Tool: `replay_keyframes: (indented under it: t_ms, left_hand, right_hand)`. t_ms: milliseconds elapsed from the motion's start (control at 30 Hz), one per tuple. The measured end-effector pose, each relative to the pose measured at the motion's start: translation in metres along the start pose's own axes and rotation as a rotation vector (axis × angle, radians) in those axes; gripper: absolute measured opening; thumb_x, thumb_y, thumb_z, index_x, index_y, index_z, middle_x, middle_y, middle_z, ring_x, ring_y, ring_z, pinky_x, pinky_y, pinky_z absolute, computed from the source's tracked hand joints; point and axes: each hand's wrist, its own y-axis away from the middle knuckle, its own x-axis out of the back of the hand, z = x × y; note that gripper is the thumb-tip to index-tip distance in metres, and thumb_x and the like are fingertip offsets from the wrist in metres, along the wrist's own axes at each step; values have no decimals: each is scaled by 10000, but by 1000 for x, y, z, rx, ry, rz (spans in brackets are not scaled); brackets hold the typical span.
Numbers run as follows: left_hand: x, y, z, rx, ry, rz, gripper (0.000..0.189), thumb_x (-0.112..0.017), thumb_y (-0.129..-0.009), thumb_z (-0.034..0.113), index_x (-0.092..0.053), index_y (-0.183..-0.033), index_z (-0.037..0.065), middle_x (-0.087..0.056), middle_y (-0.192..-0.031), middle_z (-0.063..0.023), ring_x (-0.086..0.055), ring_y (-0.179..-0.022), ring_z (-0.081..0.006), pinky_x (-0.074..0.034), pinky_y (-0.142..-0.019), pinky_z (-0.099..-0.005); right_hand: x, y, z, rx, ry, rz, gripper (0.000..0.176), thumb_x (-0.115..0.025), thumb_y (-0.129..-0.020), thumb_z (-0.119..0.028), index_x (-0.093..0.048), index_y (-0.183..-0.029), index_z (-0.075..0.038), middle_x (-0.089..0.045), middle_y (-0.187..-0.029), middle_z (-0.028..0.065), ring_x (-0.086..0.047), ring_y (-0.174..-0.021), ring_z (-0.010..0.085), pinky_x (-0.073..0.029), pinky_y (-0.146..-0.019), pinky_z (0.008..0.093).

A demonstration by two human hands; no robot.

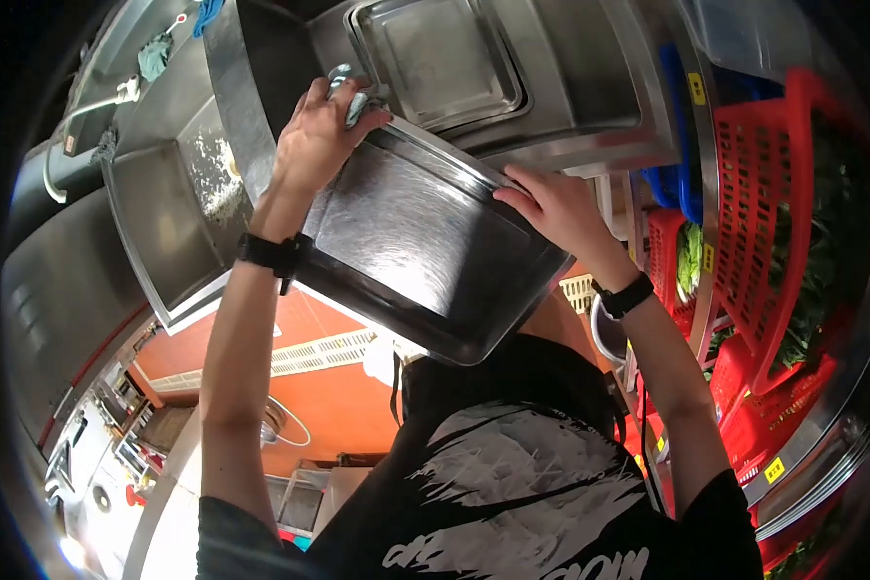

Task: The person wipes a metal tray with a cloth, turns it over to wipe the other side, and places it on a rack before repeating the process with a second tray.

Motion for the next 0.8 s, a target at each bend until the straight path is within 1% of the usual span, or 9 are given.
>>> replay_keyframes:
  t_ms: [167,267,333,367,433,467,567,700,800]
  left_hand:
    - [12,14,-19,2,104,-76,454,-676,-779,337,-541,-1148,109,-561,-981,-155,-591,-853,-342,-482,-716,-393]
    - [15,28,-48,107,176,-13,465,-674,-784,344,-535,-1156,101,-577,-1032,-165,-590,-928,-337,-474,-757,-391]
    - [22,38,-54,257,107,4,457,-665,-788,369,-549,-1140,102,-585,-1036,-168,-588,-948,-335,-471,-774,-399]
    - [22,43,-59,306,106,19,465,-660,-787,392,-555,-1132,99,-587,-1036,-170,-583,-957,-339,-467,-785,-403]
    - [20,57,-66,364,58,43,476,-658,-782,413,-559,-1127,100,-584,-1000,-181,-587,-928,-355,-471,-766,-410]
    - [19,63,-68,418,9,68,487,-656,-777,433,-563,-1121,100,-581,-964,-193,-590,-898,-370,-476,-747,-417]
    - [24,78,-61,509,10,42,518,-651,-776,452,-565,-1103,59,-579,-951,-201,-577,-934,-375,-460,-776,-427]
    - [6,98,-40,615,-63,148,541,-440,-889,523,-572,-1074,32,-489,-1075,-240,-566,-946,-405,-472,-776,-466]
    - [-2,82,-1,664,-22,146,381,-442,-928,370,-578,-1064,41,-501,-1050,-205,-577,-921,-364,-475,-788,-452]
  right_hand:
    - [11,18,-7,-124,-135,94,280,-625,-845,-260,-572,-1015,-44,-632,-758,89,-599,-601,239,-460,-536,315]
    - [17,50,-17,-613,-488,4,316,-620,-854,-232,-497,-1060,-25,-565,-712,70,-567,-622,140,-428,-560,263]
    - [2,76,-25,-588,-433,-96,378,-650,-832,-274,-482,-1052,-16,-538,-689,68,-560,-622,143,-426,-558,274]
    - [-3,87,-27,-610,-498,-262,440,-671,-811,-302,-460,-1052,0,-536,-683,76,-566,-622,198,-439,-569,308]
    - [-5,81,-53,-507,-466,-299,443,-680,-801,-307,-446,-998,13,-543,-690,95,-568,-635,258,-450,-588,344]
    - [-10,82,-57,-548,-417,-265,392,-651,-823,-258,-417,-990,8,-540,-680,133,-575,-618,322,-458,-567,383]
    - [-18,75,-53,-645,-238,-141,343,-619,-840,-214,-385,-986,-9,-537,-669,161,-575,-595,360,-452,-525,414]
    - [-26,73,-30,-598,-182,39,236,-544,-882,-138,-362,-977,-20,-529,-617,183,-566,-550,381,-417,-445,433]
    - [-25,67,-20,-508,-190,74,205,-526,-893,-120,-352,-942,-25,-528,-598,196,-569,-547,382,-405,-429,435]
